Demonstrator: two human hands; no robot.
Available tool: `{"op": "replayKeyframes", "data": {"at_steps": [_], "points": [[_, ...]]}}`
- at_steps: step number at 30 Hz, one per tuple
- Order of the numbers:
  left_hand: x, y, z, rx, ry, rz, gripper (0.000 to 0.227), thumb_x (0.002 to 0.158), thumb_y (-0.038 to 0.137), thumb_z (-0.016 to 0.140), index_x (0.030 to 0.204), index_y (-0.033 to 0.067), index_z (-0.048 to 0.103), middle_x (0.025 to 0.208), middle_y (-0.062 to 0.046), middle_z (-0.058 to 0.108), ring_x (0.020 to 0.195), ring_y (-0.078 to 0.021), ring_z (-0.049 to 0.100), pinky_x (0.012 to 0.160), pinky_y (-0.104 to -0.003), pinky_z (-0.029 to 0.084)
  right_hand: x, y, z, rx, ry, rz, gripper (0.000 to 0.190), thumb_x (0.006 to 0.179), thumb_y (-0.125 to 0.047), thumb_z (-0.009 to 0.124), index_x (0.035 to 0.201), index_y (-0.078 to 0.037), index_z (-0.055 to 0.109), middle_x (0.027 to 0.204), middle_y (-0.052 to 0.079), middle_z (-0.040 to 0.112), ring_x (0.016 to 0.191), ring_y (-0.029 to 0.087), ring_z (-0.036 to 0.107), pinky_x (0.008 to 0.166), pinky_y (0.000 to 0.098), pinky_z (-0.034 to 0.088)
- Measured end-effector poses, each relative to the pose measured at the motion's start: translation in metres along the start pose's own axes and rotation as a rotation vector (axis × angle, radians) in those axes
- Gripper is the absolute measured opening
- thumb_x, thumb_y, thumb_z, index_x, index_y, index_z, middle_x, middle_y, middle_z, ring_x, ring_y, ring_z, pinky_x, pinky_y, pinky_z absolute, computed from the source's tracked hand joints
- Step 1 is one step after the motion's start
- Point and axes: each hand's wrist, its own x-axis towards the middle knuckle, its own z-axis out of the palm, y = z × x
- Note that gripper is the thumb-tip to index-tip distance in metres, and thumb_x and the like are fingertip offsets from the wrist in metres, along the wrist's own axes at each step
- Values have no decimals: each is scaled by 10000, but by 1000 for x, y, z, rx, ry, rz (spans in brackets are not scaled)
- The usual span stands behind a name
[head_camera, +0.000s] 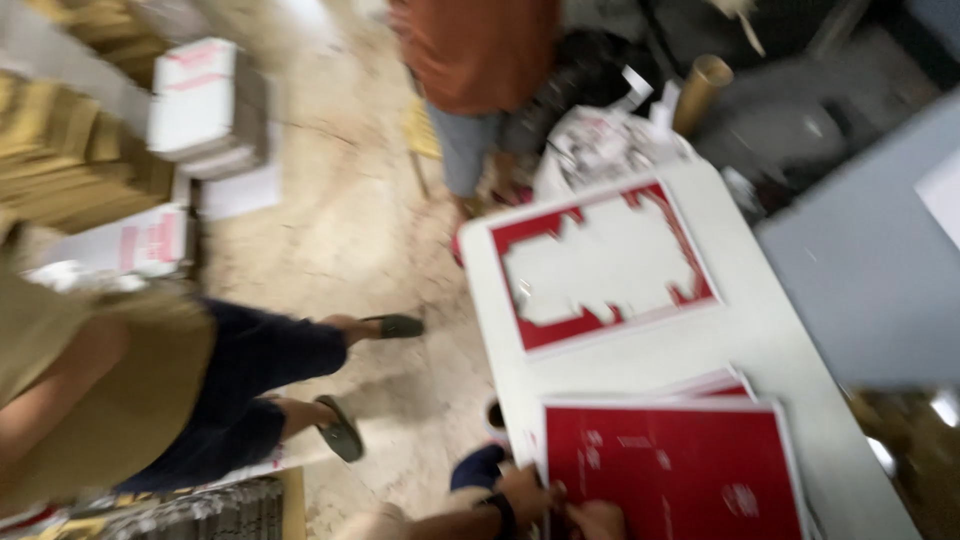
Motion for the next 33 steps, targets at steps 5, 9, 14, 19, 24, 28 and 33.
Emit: {"op": "replayKeyframes", "data": {"at_steps": [5, 9, 14, 19, 24, 28, 33], "points": [[-121, 190, 62, -663, -325, 415, 578, 849, 600, 647, 1215, 157, 709, 1204, -124, 748, 1136, -321, 707, 942, -397, 558, -114, -107, -59, 146, -19, 168, 753, 735, -794, 693, 597, -55, 725, 476, 85, 650, 314, 160, 482, 344, 275, 344], [-118, 186, 76, -650, -267, 467, 493, 819, 564, 693, 1080, 148, 737, 981, -83, 804, 949, -287, 755, 837, -402, 543, -149, -138, -82, 304, -7, 328, 496, 772, -527, 853, 675, -53, 748, 560, 97, 699, 406, 160, 542, 415, 274, 421], [-130, 180, 56, -534, -247, 462, 567, 900, 605, 588, 1040, 60, 662, 971, -128, 768, 893, -339, 718, 754, -451, 536, -158, -149, -97, 280, -43, 360, 412, 826, -469, 789, 672, -90, 747, 645, 52, 750, 448, 134, 547, 489, 265, 464], [-139, 174, 45, -506, -252, 482, 527, 907, 539, 565, 1005, 33, 675, 942, -151, 790, 882, -356, 736, 754, -455, 550, -152, -142, -92, 270, -76, 364, 390, 815, -477, 787, 708, -102, 778, 672, 37, 766, 483, 139, 594, 511, 266, 501], [-124, 171, 49, -540, -282, 502, 609, 846, 618, 646, 1023, 35, 665, 969, -210, 785, 1049, -426, 719, 903, -563, 573, -138, -116, -75, 380, -52, 218, 471, 741, -543, 843, 812, -79, 806, 726, 74, 773, 503, 134, 620, 481, 249, 478], [-132, 173, 44, -570, -261, 527, 541, 843, 551, 651, 952, 22, 679, 859, -184, 774, 983, -415, 730, 898, -555, 560, -145, -121, -86, 413, -43, 214, 396, 754, -457, 827, 802, -65, 796, 698, 79, 761, 475, 129, 598, 475, 234, 448], [-150, 171, 23, -548, -291, 484, 494, 849, 562, 636, 911, 75, 688, 717, -82, 793, 906, -345, 770, 845, -465, 570, -150, -119, -86, 431, -42, 208, 382, 764, -436, 827, 799, -57, 788, 699, 89, 761, 478, 140, 605, 482, 240, 455]]}}
